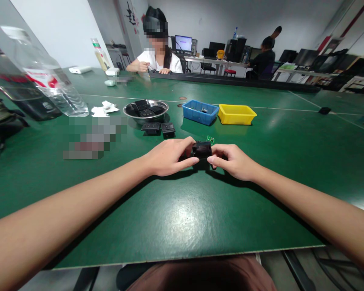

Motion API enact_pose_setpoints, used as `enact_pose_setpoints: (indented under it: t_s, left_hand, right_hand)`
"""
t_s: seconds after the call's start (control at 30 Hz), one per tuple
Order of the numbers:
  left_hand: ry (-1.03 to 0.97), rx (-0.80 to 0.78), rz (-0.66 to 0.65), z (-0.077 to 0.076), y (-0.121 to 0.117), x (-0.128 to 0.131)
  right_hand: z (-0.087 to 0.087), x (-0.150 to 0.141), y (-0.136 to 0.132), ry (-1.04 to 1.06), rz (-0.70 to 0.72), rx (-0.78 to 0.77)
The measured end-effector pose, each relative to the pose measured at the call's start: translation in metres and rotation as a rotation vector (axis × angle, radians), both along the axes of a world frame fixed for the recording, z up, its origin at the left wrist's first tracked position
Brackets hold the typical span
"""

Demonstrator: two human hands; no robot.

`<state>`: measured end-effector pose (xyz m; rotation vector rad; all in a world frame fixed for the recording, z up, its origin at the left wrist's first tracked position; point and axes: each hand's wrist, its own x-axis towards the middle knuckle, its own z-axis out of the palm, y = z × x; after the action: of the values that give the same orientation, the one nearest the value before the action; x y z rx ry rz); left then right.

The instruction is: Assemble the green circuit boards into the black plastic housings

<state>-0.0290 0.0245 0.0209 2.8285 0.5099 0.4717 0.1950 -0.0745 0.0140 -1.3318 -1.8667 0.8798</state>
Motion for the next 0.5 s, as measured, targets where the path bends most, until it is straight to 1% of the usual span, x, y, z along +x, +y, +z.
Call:
enact_pose_setpoints:
  t_s: [0.5]
  left_hand:
    - [0.008, 0.000, 0.002, -0.0009, 0.0008, -0.0001]
  right_hand:
    - [0.0001, -0.0001, 0.0006, -0.009, 0.000, -0.001]
